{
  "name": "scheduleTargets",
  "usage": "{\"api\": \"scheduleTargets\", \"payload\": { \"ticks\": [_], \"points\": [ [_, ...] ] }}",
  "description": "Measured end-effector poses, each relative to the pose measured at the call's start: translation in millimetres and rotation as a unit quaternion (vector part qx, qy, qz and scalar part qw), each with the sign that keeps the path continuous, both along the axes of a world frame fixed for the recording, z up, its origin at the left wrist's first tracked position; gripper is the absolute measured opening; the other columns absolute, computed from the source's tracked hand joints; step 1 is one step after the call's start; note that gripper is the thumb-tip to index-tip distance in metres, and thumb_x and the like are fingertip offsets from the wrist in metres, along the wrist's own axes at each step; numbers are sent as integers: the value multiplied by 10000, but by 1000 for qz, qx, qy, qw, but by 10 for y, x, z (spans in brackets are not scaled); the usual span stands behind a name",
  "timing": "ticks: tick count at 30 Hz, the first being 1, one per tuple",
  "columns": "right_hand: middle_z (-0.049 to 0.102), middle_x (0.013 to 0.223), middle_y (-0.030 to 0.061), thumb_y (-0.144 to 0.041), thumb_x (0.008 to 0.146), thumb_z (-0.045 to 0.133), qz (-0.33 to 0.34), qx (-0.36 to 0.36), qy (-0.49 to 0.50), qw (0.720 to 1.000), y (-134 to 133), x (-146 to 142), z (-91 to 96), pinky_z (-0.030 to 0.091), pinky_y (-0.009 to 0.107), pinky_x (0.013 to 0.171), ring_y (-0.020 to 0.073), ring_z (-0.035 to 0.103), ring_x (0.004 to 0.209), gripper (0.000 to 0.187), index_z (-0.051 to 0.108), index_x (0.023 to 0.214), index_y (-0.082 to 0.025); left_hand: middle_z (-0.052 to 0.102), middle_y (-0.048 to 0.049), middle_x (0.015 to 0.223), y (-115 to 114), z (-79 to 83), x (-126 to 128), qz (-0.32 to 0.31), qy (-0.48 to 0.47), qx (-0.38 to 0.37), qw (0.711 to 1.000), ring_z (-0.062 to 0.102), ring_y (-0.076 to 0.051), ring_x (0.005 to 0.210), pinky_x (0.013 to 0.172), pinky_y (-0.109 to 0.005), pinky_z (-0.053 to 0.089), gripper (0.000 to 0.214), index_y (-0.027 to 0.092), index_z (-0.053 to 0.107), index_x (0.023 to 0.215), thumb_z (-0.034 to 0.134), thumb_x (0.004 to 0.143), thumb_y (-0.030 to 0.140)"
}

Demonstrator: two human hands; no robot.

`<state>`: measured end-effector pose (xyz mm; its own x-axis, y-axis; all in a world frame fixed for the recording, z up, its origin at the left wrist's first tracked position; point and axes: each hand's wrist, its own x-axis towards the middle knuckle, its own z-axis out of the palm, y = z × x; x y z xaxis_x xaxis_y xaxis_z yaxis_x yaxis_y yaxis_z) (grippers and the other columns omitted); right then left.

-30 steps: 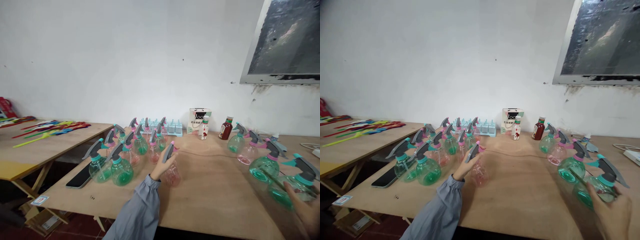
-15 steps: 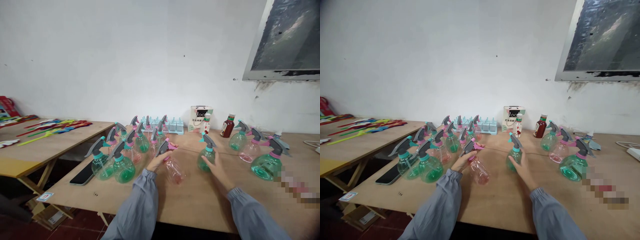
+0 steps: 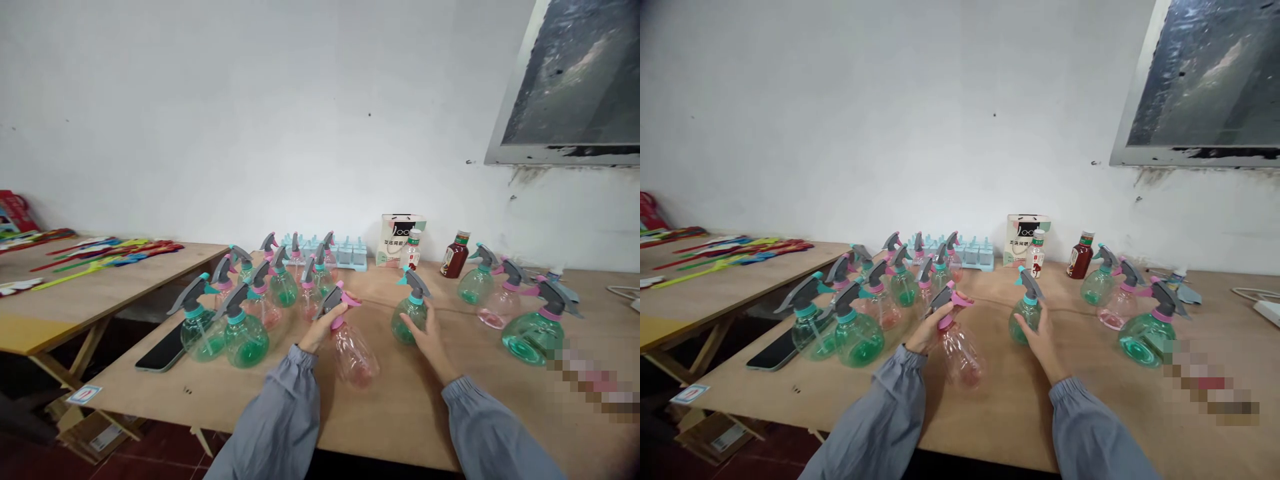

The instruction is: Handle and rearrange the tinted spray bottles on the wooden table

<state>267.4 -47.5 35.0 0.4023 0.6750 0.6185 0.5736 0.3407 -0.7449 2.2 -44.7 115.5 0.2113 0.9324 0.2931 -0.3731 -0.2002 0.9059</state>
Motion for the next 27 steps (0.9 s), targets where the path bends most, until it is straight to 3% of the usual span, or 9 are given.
{"api": "scheduleTargets", "payload": {
  "ticks": [4,8,12,17,23,27],
  "points": [
    [624,1288,177,-729,721,650,8,6,-1,1000,4,1,5,457,522,1006,333,593,1182,818,490,1325,-201,648,-16,634,-18,10,5,15,-14,-37,999,594,-127,581,431,-204,318,408,188,646,680,765,643,577],
    [621,1288,183,-736,711,650,4,-7,6,1000,-8,7,12,459,528,997,341,592,1178,837,491,1334,-201,688,-39,721,-29,36,-21,-31,-29,-29,999,641,-150,662,424,-197,319,412,184,669,749,786,615,556],
    [621,1294,184,-735,712,652,7,-7,4,1000,-7,18,4,457,525,1000,337,595,1176,830,487,1326,-201,638,-16,650,-43,64,-43,-30,-60,-45,997,638,-144,629,393,-191,287,423,186,616,685,753,646,584],
    [619,1298,184,-740,709,651,6,-9,2,1000,5,28,-8,451,529,1008,339,592,1183,824,491,1317,-207,669,-30,707,-65,86,-37,-60,-61,-34,996,678,-177,729,460,-205,388,406,183,642,735,786,616,543],
    [617,1298,194,-748,685,659,7,-9,10,1000,-1,29,11,446,532,1015,350,582,1199,845,491,1299,-192,637,-25,633,-98,85,-28,-51,-25,-52,997,630,-149,620,393,-198,317,425,189,610,672,723,677,598],
    [601,1327,203,-744,682,659,11,-22,13,1000,-13,22,26,434,529,1031,354,575,1214,855,484,1302,-181,691,-42,708,-93,70,-31,-73,-6,10,997,653,-163,676,514,-231,454,383,179,664,763,743,686,546]
  ]
}}
